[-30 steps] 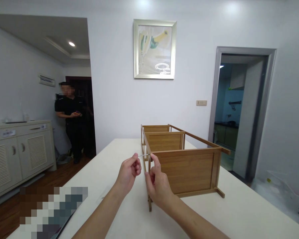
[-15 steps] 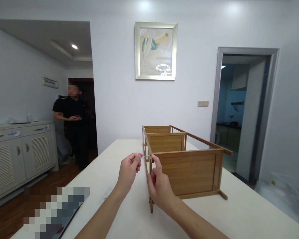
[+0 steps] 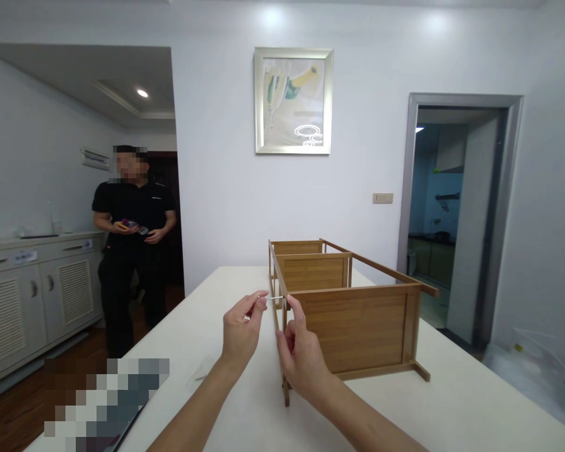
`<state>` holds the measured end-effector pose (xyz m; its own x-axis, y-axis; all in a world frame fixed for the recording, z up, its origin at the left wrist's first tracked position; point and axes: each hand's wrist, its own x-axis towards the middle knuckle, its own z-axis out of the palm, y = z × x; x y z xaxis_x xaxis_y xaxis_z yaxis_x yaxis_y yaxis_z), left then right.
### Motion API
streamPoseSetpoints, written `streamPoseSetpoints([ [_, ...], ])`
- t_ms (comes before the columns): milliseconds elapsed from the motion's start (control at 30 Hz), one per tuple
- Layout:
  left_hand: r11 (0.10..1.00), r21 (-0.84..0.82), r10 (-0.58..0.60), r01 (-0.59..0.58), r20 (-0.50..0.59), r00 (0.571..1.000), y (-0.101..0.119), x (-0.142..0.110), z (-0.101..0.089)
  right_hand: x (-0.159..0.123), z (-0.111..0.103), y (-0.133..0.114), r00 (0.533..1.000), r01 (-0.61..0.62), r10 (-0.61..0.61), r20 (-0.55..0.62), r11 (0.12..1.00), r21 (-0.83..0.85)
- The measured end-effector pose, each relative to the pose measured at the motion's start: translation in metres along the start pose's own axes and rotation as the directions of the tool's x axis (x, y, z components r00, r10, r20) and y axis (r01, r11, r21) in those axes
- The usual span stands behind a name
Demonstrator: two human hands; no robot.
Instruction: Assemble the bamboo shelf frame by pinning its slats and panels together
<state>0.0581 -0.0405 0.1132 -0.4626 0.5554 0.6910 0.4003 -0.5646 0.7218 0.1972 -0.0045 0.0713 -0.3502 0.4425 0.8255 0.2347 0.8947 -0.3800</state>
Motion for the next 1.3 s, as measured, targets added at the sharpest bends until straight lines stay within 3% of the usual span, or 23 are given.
streamPoseSetpoints([
  [133,0.912,-0.292,-0.268,0.288,0.107,0.957,0.012,0.002,0.001,-0.001,0.0,0.0,1.0,-0.017,0.017,0.01,1.0,0.009],
  [300,0.663,-0.484,-0.495,0.571,0.289,0.82,0.021,0.006,0.001,-0.001,0.001,0.0,1.0,-0.028,0.028,-0.003,1.0,0.008],
  [433,0.481,-0.515,-0.545,0.709,0.458,0.703,0.022,0.008,0.0,0.0,0.001,0.001,0.999,-0.04,0.04,-0.005,0.999,0.003],
  [533,0.429,-0.529,-0.536,0.732,0.504,0.678,0.023,0.011,-0.001,0.0,0.002,0.001,0.999,-0.032,0.032,-0.002,0.999,0.0],
  [733,0.515,-0.497,-0.53,0.699,0.456,0.715,0.022,0.013,-0.005,0.0,0.001,0.0,1.0,-0.023,0.023,-0.012,1.0,0.006],
  [900,0.687,-0.385,-0.444,0.617,0.45,0.775,0.018,0.011,-0.007,0.0,0.0,0.0,0.999,-0.036,0.036,-0.005,0.999,-0.002],
  [1067,0.949,-0.127,-0.234,0.29,0.333,0.913,0.01,0.011,-0.006,0.0,0.0,0.001,0.999,-0.035,0.034,-0.014,0.999,-0.013],
  [1167,0.995,0.013,-0.1,0.1,0.262,0.96,0.004,0.01,-0.006,0.0,-0.001,0.001,0.999,-0.04,0.04,-0.009,0.999,-0.015],
  [1300,0.995,0.089,0.035,-0.051,0.176,0.984,-0.001,0.007,-0.006,0.0,-0.002,-0.001,0.999,-0.045,0.045,0.0,0.999,-0.01],
])
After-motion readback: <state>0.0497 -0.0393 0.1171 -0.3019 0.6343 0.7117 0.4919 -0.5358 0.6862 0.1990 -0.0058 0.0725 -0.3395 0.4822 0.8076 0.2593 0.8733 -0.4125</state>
